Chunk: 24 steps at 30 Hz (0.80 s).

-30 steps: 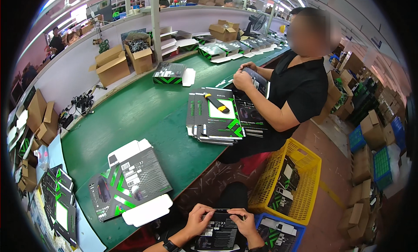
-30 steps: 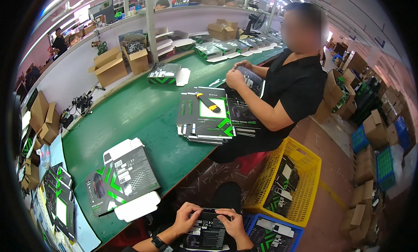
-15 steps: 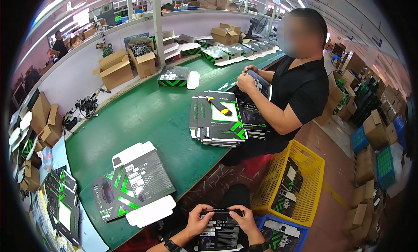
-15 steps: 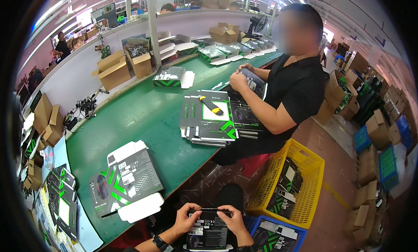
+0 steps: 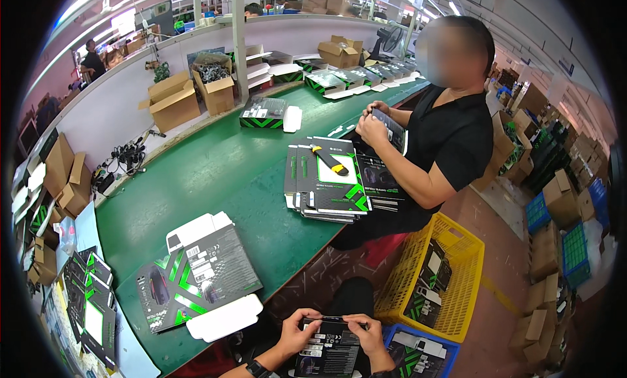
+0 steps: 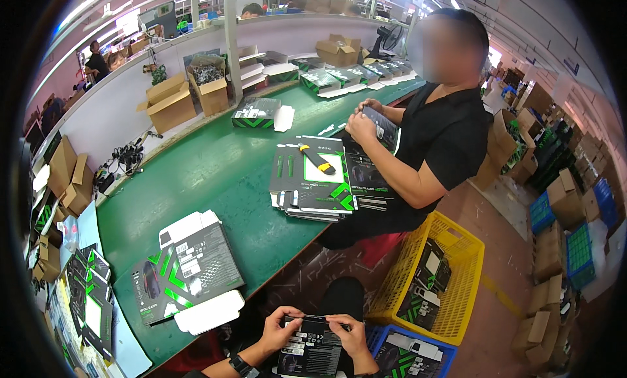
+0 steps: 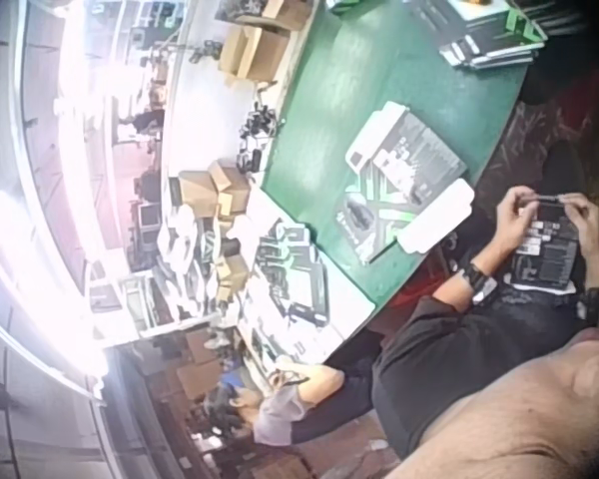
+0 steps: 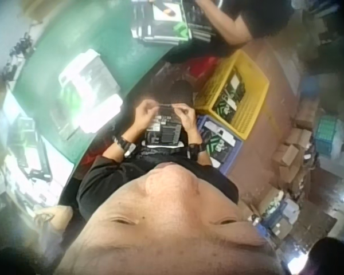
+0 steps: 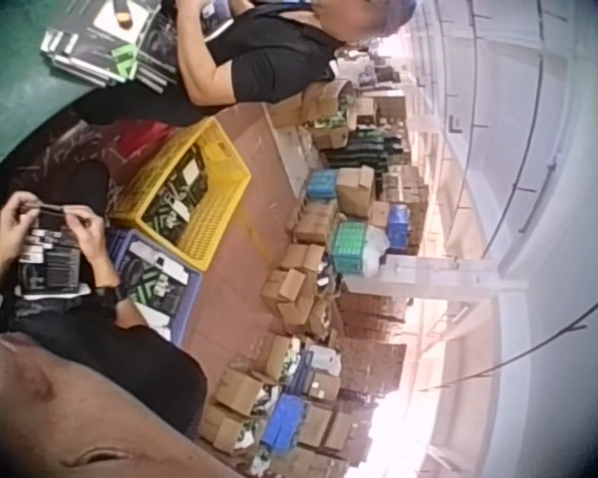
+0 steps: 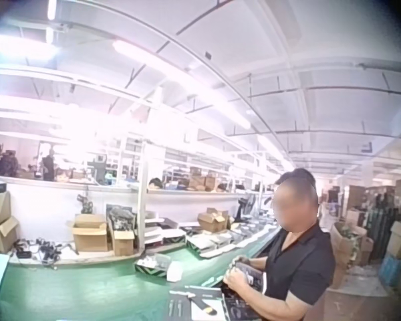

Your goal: Assembling and preparing cardboard boxes for electronic components on an assembly line.

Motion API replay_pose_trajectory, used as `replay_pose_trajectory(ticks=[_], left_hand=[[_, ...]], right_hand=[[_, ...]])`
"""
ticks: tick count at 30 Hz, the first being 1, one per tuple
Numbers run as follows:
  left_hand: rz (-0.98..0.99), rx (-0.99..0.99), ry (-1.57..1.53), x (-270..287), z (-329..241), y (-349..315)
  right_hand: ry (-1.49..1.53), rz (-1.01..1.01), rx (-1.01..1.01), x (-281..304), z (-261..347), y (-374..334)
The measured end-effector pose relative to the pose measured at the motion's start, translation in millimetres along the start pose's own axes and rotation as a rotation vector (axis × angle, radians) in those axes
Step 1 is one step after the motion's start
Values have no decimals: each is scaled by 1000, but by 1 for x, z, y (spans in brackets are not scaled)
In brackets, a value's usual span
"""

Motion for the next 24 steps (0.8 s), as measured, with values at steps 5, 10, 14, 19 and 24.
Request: replay_pose_trajectory(ticks=[5,10,14,19,24], left_hand=[[93,-34,117,-5,12,-14],[240,273,-210,-3,11,-45],[227,-8,-30,0,-71,-32],[-250,-154,177,119,-159,67],[-819,-167,156,261,-186,140]], right_hand=[[184,-207,-97,9,-35,-6],[407,-367,-260,12,-38,-10],[937,-508,-513,48,-106,5],[978,-327,-544,36,-83,15],[1012,-112,-623,7,-80,19]])
Point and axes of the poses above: each hand's wrist, its own y-axis towards the middle knuckle, its own x-axis out of the back of the hand, z = x × y, the point moved 3 cm from there along y, towards the middle knuckle, and after that the axes turned 1 degree about -y, right-handed, at the moved point
